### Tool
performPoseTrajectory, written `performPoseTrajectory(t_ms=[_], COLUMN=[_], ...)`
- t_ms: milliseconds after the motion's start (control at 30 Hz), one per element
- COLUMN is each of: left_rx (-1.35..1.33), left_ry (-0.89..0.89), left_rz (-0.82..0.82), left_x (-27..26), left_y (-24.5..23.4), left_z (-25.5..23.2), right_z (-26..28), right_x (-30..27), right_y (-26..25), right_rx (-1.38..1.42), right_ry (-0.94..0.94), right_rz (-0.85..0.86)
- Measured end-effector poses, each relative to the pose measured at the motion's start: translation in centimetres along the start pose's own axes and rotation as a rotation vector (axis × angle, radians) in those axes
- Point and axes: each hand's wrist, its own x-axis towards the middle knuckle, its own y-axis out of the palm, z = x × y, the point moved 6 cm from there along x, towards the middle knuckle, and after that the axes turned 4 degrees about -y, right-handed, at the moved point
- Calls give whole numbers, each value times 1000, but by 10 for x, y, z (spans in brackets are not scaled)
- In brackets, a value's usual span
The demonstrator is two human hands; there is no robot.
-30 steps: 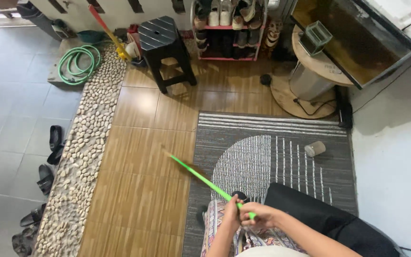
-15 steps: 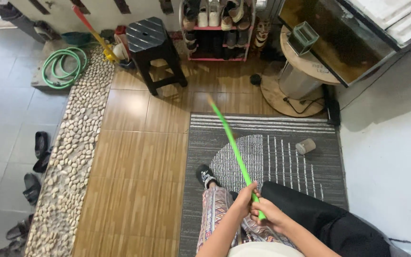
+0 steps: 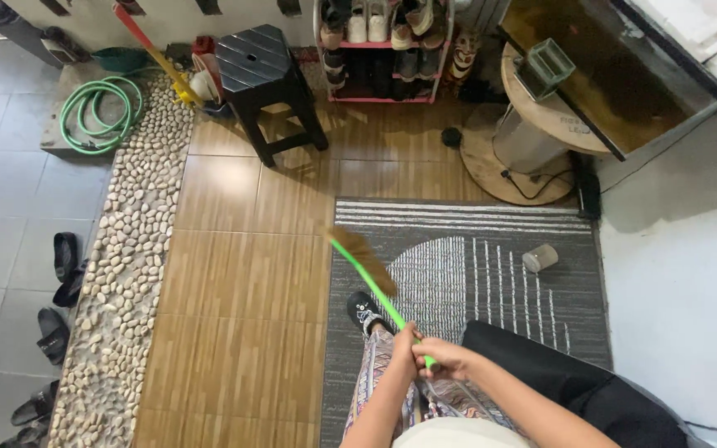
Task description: The recorder is sweeping the floor and hallway area using a broom.
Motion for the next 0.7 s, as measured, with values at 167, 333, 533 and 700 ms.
performPoseTrajectory(t_ms=[167,333,533,700], left_rx=[-20,39,16,82], left_ry=[91,163,65,-148], left_rz=[-35,84,320,511], left_x=[-6,-5,-16,55], left_y=[25,61,80,54], left_z=[-54,-90,-132,-148], right_z=[65,86,127,135], right_x=[-24,-28,-24,54], right_y=[15,5,40,42], right_rx=[176,305,266,100], right_ry=[-40,-189,-231,-241], right_rz=[73,193,-76,-255])
